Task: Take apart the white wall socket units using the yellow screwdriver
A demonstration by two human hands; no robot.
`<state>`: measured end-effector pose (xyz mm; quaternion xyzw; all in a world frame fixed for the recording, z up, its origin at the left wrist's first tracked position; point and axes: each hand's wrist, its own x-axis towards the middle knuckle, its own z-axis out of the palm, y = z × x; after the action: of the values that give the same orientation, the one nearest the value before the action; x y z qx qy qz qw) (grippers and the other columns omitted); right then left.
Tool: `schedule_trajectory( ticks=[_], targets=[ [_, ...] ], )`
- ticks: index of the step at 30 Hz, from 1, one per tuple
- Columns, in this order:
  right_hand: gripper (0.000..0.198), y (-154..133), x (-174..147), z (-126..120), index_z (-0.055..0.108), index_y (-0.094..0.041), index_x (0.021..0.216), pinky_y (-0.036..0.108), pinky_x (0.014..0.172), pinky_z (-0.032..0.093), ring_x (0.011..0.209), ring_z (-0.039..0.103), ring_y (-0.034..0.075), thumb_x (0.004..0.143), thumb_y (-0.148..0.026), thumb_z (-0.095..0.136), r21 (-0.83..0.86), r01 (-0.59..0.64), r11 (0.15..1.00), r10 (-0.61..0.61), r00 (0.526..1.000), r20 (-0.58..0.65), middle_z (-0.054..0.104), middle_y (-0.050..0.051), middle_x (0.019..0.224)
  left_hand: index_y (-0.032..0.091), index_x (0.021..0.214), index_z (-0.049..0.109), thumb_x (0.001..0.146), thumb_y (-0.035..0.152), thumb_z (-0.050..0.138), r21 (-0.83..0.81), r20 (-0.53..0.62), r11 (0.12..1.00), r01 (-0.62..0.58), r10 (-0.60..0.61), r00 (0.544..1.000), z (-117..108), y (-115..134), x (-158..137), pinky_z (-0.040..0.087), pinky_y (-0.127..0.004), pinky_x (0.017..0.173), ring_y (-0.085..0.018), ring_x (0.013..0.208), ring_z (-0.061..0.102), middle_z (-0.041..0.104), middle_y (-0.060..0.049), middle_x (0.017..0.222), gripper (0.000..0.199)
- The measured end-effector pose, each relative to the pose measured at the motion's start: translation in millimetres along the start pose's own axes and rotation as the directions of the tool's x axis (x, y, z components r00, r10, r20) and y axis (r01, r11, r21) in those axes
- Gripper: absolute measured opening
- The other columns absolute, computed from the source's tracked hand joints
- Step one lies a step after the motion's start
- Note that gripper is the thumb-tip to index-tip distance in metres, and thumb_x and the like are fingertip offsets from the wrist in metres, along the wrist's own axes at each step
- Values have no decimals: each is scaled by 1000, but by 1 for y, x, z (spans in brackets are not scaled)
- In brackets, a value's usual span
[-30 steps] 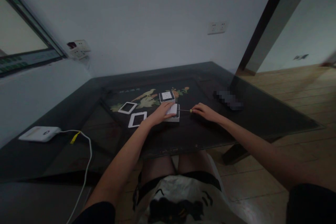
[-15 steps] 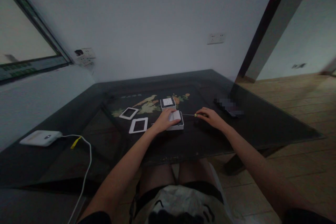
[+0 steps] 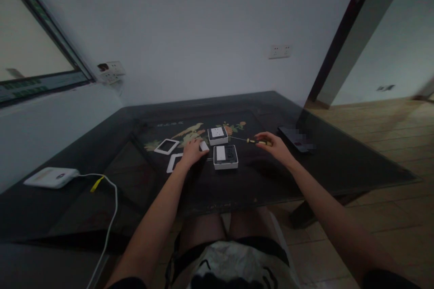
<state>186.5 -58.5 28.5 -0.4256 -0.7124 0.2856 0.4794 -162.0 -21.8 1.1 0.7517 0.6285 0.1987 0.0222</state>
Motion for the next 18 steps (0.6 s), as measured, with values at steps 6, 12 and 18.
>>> schedule_trajectory(
  ticks=[6, 12, 18],
  targets=[
    [25, -23, 21, 24, 63, -20, 86, 22, 49, 39, 52, 50, 8, 69, -34, 75, 400, 6, 917, 107, 960, -260, 67, -1, 76, 15, 119, 55, 80, 33, 67, -3, -72, 999, -51, 51, 996, -13, 19, -6, 39, -50, 99, -35, 120, 47, 53, -18, 128, 46],
    [26, -35, 24, 42, 52, -22, 88, 21, 38, 40, 44, 55, 9, 77, -40, 67, 373, 77, 924, 52, 944, -325, 59, -5, 66, 21, 119, 56, 85, 29, 61, -377, -93, 814, -442, 441, 893, -34, 50, -15, 41, -43, 102, -24, 116, 54, 59, -9, 121, 35],
    [24, -56, 27, 42, 54, -21, 88, 20, 38, 42, 41, 53, 7, 80, -41, 63, 173, 84, 981, -45, 976, -215, 56, -5, 65, 20, 127, 53, 78, 31, 70, -463, 71, 786, -410, 494, 866, -26, 57, -21, 40, -45, 104, -26, 122, 52, 57, -12, 131, 52]
  ],
)
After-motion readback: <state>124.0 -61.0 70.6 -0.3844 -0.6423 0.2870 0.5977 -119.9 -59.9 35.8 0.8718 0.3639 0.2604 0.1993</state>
